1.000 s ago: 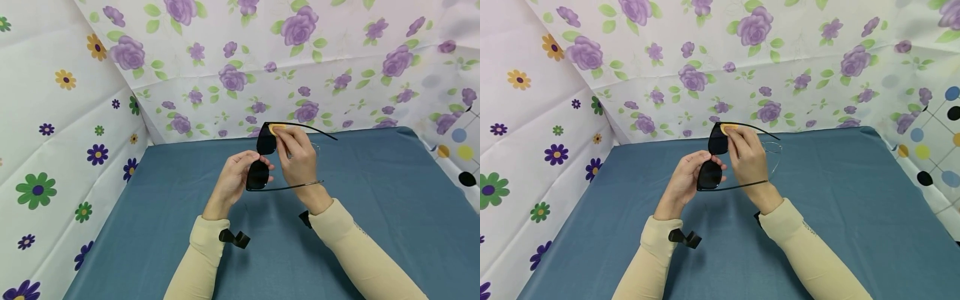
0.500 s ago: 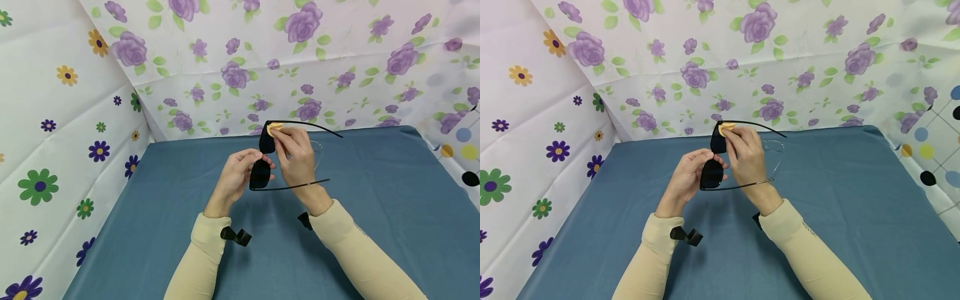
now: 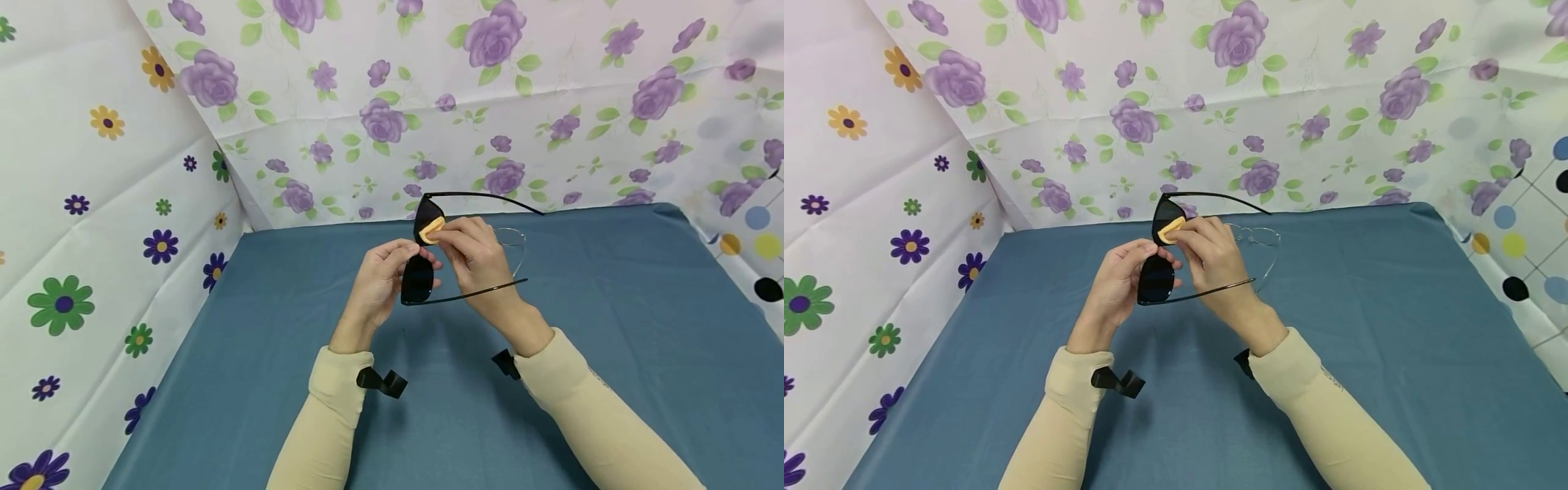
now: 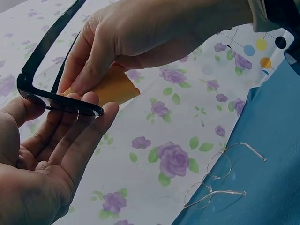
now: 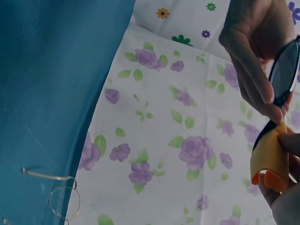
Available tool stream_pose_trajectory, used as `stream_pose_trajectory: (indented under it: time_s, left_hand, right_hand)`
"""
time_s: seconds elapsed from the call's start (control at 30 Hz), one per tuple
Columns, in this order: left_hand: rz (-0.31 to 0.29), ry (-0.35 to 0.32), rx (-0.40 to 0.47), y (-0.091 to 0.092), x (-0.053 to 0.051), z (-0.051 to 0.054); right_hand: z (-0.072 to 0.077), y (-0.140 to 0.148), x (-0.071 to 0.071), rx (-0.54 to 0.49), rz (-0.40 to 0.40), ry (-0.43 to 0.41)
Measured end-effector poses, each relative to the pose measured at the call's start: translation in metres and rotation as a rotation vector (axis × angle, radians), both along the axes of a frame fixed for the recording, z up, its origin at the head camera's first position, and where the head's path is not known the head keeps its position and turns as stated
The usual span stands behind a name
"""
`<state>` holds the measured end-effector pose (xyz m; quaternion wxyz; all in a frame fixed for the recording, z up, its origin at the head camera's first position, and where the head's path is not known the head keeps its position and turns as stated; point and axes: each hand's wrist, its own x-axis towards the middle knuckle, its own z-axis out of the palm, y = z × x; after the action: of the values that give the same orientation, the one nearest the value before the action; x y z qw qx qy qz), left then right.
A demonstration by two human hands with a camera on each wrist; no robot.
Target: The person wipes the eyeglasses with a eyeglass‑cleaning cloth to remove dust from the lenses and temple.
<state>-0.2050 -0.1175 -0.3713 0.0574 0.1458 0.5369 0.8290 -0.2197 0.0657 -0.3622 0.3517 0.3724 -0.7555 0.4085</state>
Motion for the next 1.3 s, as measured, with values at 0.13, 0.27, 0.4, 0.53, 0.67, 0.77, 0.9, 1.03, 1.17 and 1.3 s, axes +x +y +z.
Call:
stream_pose_trajectory:
  time_s: [0.13, 0.27, 0.4, 0.53, 0.67, 0.77, 0.9, 1.03, 1.17, 1.3]
  left_hand:
    - [-0.008, -0.001, -0.022, -0.001, -0.001, 0.000]
    - [-0.008, 0.012, -0.051, -0.003, -0.001, 0.001]
    - [-0.012, 0.016, -0.052, -0.005, 0.000, 0.002]
    - [-0.018, 0.010, -0.043, -0.005, 0.000, 0.002]
    - [-0.028, -0.006, -0.011, -0.003, 0.001, 0.002]
    - [-0.035, -0.013, 0.017, -0.003, 0.001, 0.002]
    - [-0.033, -0.010, 0.029, -0.003, 0.001, 0.002]
    - [-0.032, -0.013, 0.031, -0.003, 0.002, 0.001]
    - [-0.046, -0.024, 0.025, 0.000, 0.003, 0.001]
    - [-0.046, -0.019, 0.016, 0.003, 0.002, 0.002]
  right_hand:
    - [0.004, 0.006, -0.002, 0.035, 0.057, -0.039]
    - [0.006, 0.013, -0.005, 0.086, 0.065, -0.050]
    - [0.005, 0.016, -0.008, 0.114, 0.037, -0.036]
    - [0.004, 0.018, -0.007, 0.131, 0.020, -0.025]
    - [0.006, 0.023, -0.006, 0.052, 0.008, -0.111]
    - [0.008, 0.028, -0.005, -0.137, -0.033, -0.260]
    - [0.010, 0.031, -0.009, -0.336, -0.137, -0.313]
    - [0.011, 0.024, -0.017, -0.255, -0.205, -0.094]
    - [0.009, 0.016, -0.021, -0.030, -0.209, 0.160]
    - [0.005, 0.016, -0.023, 0.094, -0.198, 0.255]
